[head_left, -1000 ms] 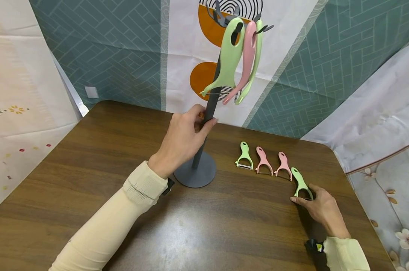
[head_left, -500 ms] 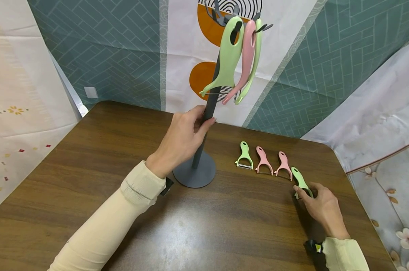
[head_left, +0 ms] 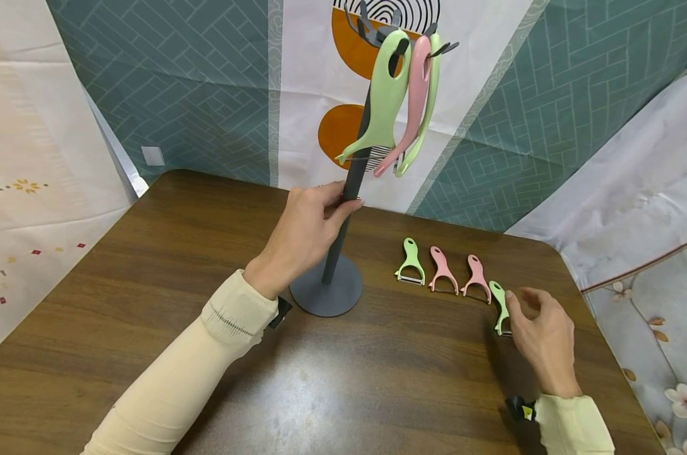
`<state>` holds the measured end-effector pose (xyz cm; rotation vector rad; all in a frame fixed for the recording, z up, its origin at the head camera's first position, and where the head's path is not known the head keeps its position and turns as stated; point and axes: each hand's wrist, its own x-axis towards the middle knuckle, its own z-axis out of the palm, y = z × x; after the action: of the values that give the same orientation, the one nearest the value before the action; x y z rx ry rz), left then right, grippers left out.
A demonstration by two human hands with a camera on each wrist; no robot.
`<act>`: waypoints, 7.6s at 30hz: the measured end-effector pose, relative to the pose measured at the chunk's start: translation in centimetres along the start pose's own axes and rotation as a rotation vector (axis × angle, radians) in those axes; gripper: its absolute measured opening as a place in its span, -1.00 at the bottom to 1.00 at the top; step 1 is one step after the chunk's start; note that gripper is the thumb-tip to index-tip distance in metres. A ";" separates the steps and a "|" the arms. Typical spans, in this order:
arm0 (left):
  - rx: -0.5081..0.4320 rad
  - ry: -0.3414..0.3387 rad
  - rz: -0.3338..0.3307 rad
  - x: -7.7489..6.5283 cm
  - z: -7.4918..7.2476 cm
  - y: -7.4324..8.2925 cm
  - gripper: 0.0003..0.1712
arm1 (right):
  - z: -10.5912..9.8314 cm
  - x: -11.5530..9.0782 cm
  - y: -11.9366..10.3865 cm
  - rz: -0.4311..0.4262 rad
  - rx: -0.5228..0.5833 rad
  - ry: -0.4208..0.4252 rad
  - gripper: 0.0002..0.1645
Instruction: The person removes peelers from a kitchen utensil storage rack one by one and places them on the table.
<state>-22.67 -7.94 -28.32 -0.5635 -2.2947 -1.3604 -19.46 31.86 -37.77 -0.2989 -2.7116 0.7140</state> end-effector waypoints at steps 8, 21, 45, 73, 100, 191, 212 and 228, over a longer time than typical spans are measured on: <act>-0.023 -0.014 -0.012 -0.1 0.0 0.0 -0.81 | 0.4 -0.2 -1.8 0.001 0.058 0.083 -0.47; 0.007 0.003 0.021 -0.3 -0.1 0.1 -0.79 | 0.6 -0.5 -4.3 -0.042 0.138 0.153 -0.61; 0.107 0.017 0.070 -0.6 0.1 0.4 -0.84 | 0.8 -0.4 -7.3 -0.127 0.206 0.191 -0.65; 0.121 0.025 0.128 -0.9 0.3 1.1 -0.87 | 1.1 -0.4 -11.0 -0.221 0.372 0.245 -0.71; 0.092 -0.001 0.111 -1.3 0.5 1.3 -0.82 | 1.6 0.1 -13.4 -0.359 0.494 0.307 -0.80; 0.111 -0.014 0.143 -2.0 1.0 2.3 -0.81 | 0.5 -1.4 -20.7 -0.675 0.946 0.201 -0.63; 0.101 -0.025 0.148 -2.1 1.2 2.5 -0.85 | -0.5 -1.1 -22.2 -0.820 1.144 0.197 -0.06; 0.090 -0.042 0.128 -2.2 1.2 2.5 -0.83 | -0.6 -1.0 -22.1 -0.854 1.176 0.166 -0.05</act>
<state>-19.68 -6.05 -28.27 -0.7032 -2.2970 -1.1898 -20.95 12.98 -26.31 0.9332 -1.5600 1.6239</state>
